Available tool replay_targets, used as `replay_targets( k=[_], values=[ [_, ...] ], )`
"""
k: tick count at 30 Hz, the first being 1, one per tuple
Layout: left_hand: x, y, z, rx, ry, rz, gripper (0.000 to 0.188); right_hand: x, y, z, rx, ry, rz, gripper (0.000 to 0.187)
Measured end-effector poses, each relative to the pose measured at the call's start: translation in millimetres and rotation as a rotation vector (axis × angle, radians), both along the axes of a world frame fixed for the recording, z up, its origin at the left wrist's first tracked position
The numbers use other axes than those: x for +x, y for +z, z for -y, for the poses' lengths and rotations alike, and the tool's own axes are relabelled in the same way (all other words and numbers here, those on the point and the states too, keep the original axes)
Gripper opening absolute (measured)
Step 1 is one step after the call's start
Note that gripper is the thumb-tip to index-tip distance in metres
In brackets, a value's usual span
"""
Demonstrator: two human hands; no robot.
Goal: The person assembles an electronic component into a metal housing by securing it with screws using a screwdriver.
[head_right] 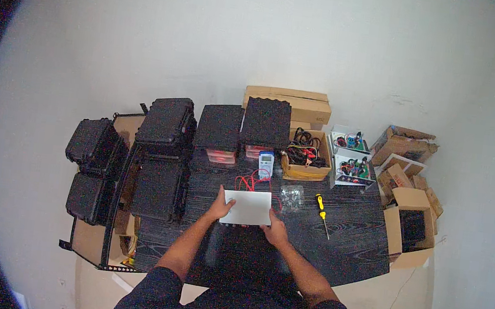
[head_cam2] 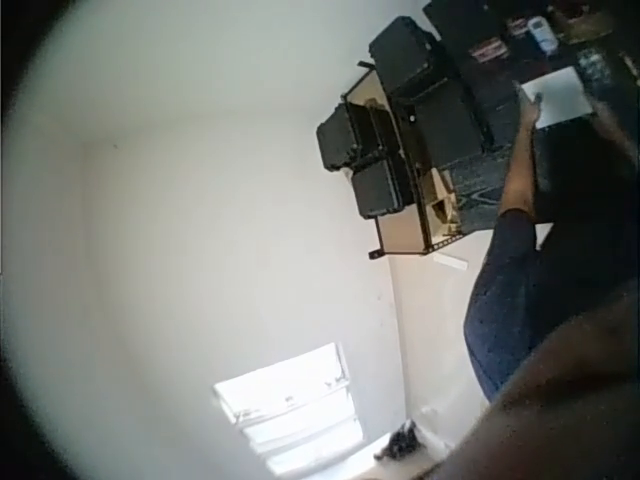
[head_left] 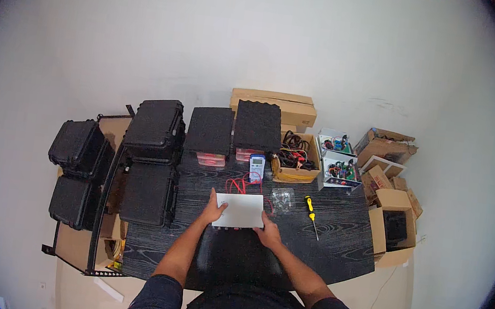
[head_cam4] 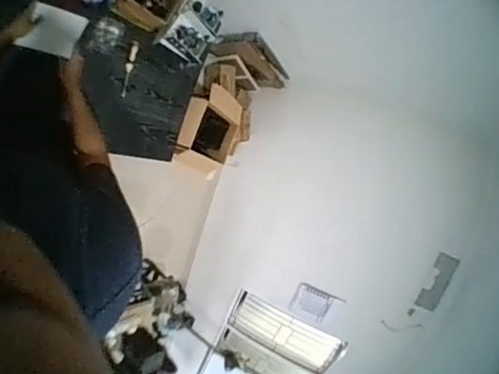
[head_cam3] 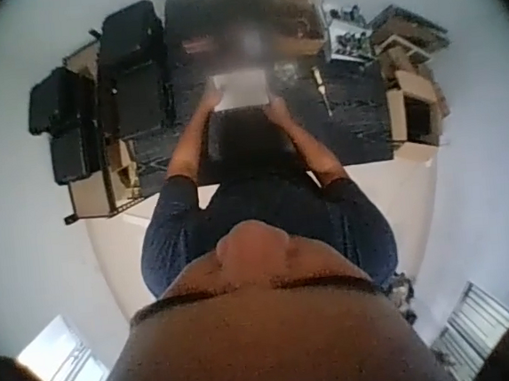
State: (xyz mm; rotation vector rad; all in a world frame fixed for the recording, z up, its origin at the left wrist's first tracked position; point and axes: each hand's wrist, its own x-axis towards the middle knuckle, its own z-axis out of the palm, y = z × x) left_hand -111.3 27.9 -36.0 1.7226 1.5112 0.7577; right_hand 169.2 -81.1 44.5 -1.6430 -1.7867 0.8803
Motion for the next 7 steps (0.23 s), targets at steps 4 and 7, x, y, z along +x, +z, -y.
replay_targets(
  k=[4,7],
  values=[
    [17.1,26.6,-8.9,-0.171,-0.008,0.051,0.107,8.6,-13.3,-8.6,0.063,-0.028,0.07,0.084],
    [11.5,27.1,-15.5,-0.177,0.02,0.028,0.108,4.3,-5.8,-15.8,-0.101,-0.008,0.075,0.084]
  ],
)
